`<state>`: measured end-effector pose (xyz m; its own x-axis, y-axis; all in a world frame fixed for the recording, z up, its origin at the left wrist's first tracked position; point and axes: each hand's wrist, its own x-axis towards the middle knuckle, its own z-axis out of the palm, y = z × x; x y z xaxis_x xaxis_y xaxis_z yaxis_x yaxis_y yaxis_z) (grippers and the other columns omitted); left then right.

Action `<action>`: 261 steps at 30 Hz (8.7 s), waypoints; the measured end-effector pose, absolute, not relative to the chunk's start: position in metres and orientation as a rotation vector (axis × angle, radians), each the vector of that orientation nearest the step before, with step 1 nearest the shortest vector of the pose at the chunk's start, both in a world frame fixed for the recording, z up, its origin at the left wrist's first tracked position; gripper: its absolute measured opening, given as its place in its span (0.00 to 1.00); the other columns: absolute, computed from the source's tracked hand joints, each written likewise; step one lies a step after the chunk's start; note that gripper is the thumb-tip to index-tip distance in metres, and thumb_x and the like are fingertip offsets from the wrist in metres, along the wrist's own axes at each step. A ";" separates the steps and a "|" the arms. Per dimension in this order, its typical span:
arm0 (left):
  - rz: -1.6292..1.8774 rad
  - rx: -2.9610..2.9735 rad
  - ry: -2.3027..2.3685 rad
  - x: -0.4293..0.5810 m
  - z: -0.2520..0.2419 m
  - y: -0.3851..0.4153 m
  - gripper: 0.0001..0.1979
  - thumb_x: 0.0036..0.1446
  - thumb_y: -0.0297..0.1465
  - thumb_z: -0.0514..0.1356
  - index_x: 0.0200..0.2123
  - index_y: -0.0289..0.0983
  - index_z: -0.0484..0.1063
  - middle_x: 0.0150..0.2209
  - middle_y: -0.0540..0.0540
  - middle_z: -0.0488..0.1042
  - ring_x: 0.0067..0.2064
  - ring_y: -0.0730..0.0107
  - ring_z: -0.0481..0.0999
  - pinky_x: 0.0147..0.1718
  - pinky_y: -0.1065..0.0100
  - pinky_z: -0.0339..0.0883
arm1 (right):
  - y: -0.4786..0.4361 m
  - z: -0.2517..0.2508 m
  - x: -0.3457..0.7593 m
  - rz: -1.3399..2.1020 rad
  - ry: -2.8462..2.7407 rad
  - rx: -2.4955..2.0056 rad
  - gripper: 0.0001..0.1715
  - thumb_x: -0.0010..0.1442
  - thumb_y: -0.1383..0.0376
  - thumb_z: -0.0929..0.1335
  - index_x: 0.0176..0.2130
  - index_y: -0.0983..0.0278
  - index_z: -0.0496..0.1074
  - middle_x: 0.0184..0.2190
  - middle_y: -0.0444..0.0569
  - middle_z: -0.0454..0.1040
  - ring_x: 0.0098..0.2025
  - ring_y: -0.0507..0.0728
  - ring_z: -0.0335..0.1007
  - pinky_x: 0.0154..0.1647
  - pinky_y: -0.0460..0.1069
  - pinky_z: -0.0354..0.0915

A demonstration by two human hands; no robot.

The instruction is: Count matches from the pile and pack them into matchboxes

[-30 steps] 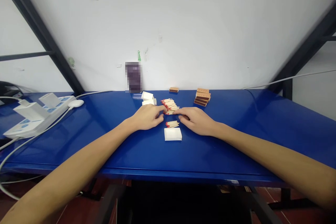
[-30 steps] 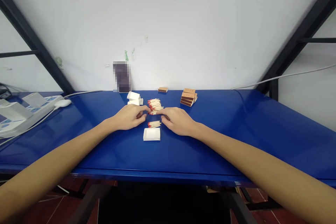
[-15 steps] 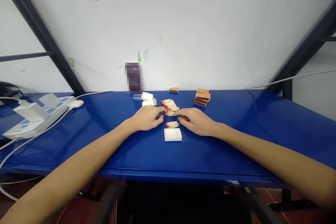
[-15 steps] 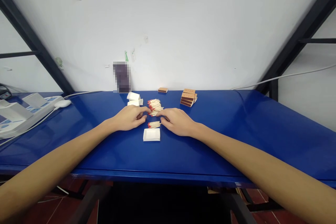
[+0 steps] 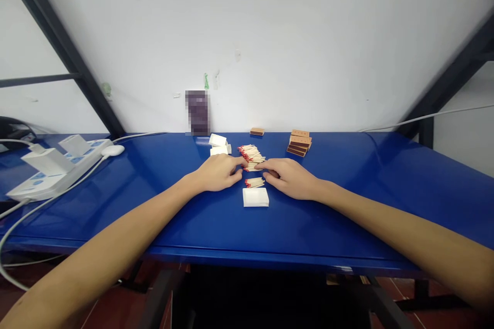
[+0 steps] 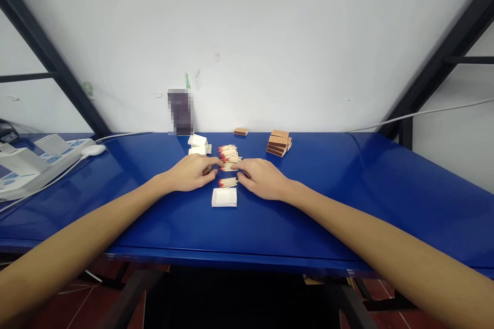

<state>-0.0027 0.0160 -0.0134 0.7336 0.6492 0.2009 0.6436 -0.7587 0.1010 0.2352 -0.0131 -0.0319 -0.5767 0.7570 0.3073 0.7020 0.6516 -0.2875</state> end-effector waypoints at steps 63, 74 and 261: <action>0.341 2.938 1.011 -0.005 -0.017 0.019 0.17 0.63 0.26 0.51 0.52 0.39 0.73 0.37 0.46 0.80 0.36 0.64 0.77 0.36 0.67 0.65 | -0.013 -0.030 0.235 0.205 -2.473 -1.115 0.19 0.63 0.68 0.63 0.49 0.61 0.77 0.31 0.47 0.77 0.30 0.54 0.68 0.32 0.47 0.57; 0.327 2.937 1.025 -0.004 -0.016 0.018 0.14 0.63 0.27 0.51 0.48 0.38 0.73 0.32 0.48 0.77 0.33 0.66 0.74 0.32 0.68 0.61 | -0.012 -0.031 0.235 0.188 -2.467 -1.110 0.19 0.63 0.68 0.63 0.49 0.62 0.77 0.30 0.46 0.76 0.28 0.53 0.66 0.32 0.47 0.56; 0.319 2.909 0.885 -0.003 -0.014 0.017 0.16 0.64 0.29 0.50 0.48 0.34 0.74 0.22 0.51 0.70 0.23 0.71 0.68 0.27 0.69 0.57 | -0.005 -0.036 0.239 0.247 -2.458 -1.014 0.21 0.65 0.70 0.61 0.52 0.60 0.77 0.46 0.47 0.81 0.45 0.58 0.78 0.45 0.51 0.70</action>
<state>-0.0028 0.0168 -0.0141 0.8109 0.5587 0.1741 0.5410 -0.8292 0.1406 0.2390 -0.0048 -0.0358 -0.6184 0.7030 0.3512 0.6190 0.7111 -0.3334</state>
